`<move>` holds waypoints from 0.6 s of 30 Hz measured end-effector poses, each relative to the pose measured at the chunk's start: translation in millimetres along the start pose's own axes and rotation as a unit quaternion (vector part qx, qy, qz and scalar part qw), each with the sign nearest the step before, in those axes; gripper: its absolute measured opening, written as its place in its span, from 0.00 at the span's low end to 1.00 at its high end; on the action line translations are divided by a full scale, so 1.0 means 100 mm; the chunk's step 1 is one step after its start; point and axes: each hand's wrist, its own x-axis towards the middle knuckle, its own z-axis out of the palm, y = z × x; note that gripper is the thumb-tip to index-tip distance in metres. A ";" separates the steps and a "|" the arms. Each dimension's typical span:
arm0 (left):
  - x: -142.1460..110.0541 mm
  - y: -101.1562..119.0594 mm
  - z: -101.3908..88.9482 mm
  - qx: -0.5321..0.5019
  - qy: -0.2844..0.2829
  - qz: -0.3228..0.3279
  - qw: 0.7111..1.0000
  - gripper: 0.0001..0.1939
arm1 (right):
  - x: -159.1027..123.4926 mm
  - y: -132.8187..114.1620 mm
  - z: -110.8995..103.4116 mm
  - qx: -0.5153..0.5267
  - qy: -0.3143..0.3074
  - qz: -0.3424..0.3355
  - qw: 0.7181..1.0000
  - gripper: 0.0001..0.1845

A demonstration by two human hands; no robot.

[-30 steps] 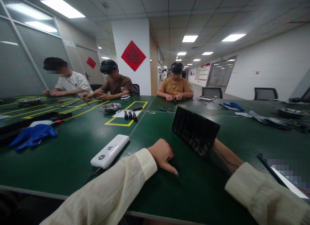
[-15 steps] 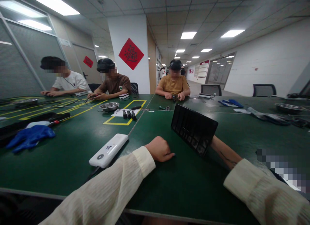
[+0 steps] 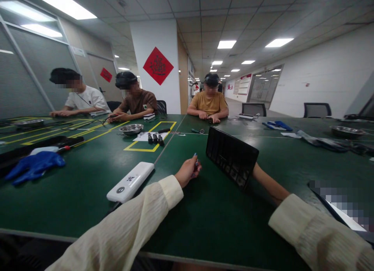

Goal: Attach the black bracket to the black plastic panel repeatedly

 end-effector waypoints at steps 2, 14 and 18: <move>0.01 0.04 -0.03 -0.040 -0.003 -0.034 0.999 0.23 | 0.02 0.05 0.00 0.026 0.007 0.023 0.999 0.16; 0.02 0.05 -0.04 -0.070 -0.017 -0.054 0.996 0.23 | 0.05 0.19 -0.04 0.088 -0.020 0.055 0.994 0.15; 0.00 0.02 -0.01 -0.043 0.004 -0.011 0.999 0.21 | 0.01 0.19 -0.04 0.049 -0.019 0.047 0.997 0.16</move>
